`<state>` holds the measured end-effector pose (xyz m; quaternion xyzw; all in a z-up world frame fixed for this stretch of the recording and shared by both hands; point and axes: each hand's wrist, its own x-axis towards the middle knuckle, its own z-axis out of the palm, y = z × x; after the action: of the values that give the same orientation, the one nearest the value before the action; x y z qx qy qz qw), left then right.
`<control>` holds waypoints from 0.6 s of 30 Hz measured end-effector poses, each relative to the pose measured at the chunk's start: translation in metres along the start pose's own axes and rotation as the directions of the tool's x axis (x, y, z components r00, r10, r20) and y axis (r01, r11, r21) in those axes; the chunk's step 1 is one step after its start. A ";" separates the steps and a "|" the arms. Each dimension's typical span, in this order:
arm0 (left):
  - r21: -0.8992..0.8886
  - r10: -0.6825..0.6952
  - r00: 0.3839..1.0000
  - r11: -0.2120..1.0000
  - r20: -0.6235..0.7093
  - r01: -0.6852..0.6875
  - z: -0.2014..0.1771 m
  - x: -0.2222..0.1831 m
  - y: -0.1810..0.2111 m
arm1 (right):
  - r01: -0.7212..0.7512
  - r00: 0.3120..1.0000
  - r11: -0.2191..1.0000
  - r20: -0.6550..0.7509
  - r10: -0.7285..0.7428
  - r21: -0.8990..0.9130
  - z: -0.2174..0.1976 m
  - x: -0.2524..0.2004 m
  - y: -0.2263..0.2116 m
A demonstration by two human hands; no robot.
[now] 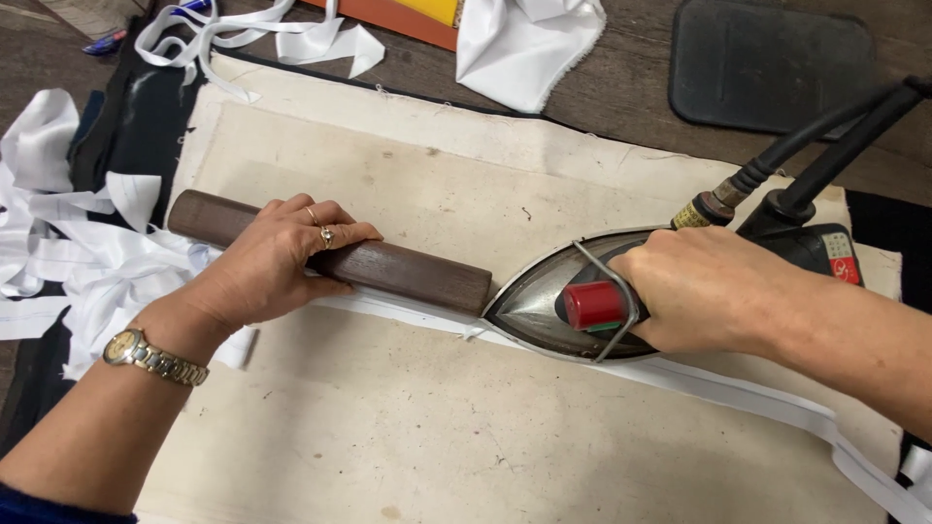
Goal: Ironing and pressing long fabric strips using a steam iron and a wooden clapper to create flat seams.
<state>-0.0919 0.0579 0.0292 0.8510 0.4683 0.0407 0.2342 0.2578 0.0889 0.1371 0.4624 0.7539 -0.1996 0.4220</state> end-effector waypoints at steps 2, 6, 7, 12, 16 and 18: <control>0.004 0.009 1.000 1.000 -0.007 -0.009 0.003 0.003 0.005 | 0.002 1.000 1.000 -0.002 -0.002 -0.011 0.004 -0.001 0.007; -0.013 0.026 1.000 1.000 -0.015 -0.027 0.007 0.008 0.018 | -0.005 1.000 1.000 0.013 0.005 -0.031 0.009 -0.003 0.018; -0.015 0.030 0.999 0.999 -0.013 -0.030 0.008 0.009 0.021 | -0.007 1.000 1.000 0.016 0.008 -0.029 0.011 -0.002 0.021; 0.004 -0.004 1.000 1.000 -0.013 0.004 0.012 0.016 0.040 | 0.004 1.000 0.998 0.000 -0.004 -0.059 0.023 -0.001 0.039; 0.003 -0.020 1.000 1.000 -0.003 0.020 0.019 0.020 0.049 | 0.013 1.000 0.997 0.010 -0.013 -0.076 0.028 -0.003 0.050; -0.003 -0.007 0.999 1.000 -0.031 0.006 0.024 0.022 0.052 | 0.009 1.000 0.996 0.009 -0.008 -0.089 0.031 -0.004 0.055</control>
<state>-0.0325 0.0438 0.0273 0.8484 0.4745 0.0539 0.2282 0.3199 0.0925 0.1281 0.4388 0.7623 -0.1696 0.4446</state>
